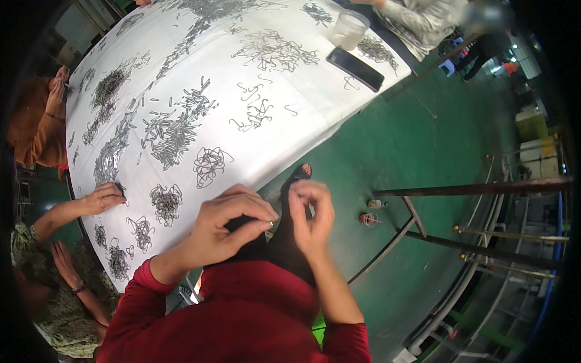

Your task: The person picks small metal wire pieces from a white table and links them together by hand to form a chain. They repeatedly pick, twist, and connect the wires, then hang the completed chain on a nearby metal frame.

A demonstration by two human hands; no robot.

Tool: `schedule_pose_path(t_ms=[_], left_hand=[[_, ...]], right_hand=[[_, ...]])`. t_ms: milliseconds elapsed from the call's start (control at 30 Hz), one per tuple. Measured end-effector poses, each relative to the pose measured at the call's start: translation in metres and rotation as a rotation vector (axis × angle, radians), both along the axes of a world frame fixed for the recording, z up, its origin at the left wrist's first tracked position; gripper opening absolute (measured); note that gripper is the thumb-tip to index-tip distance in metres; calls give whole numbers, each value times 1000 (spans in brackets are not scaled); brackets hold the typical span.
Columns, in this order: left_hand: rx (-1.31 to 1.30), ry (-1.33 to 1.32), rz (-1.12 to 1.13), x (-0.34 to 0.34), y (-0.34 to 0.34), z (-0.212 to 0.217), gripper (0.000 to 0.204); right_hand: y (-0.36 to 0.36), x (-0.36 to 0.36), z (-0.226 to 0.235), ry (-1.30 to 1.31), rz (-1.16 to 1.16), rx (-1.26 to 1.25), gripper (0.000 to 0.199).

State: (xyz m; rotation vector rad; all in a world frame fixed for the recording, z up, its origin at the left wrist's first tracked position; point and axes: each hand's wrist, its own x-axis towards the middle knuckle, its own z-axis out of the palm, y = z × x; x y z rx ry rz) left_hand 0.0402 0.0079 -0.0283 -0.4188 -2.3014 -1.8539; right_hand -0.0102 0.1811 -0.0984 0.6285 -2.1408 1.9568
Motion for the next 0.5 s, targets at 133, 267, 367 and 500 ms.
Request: schedule_pose_path(t_ms=[133,267,367,500], left_hand=[[11,-12,-5,4,0,-7,12],[7,6,-17,6,2,-19,14],[-3,-5,-27,6,2,-29,15],[-11,7,-46,7,2,-37,14]], right_hand=[[-36,-68,-16,161,67,494,22],[-95,-104,-38,388,9,772,34],[-110,-99,-43,404,244,899,38],[-124,-145,-35,229,260,790,20]])
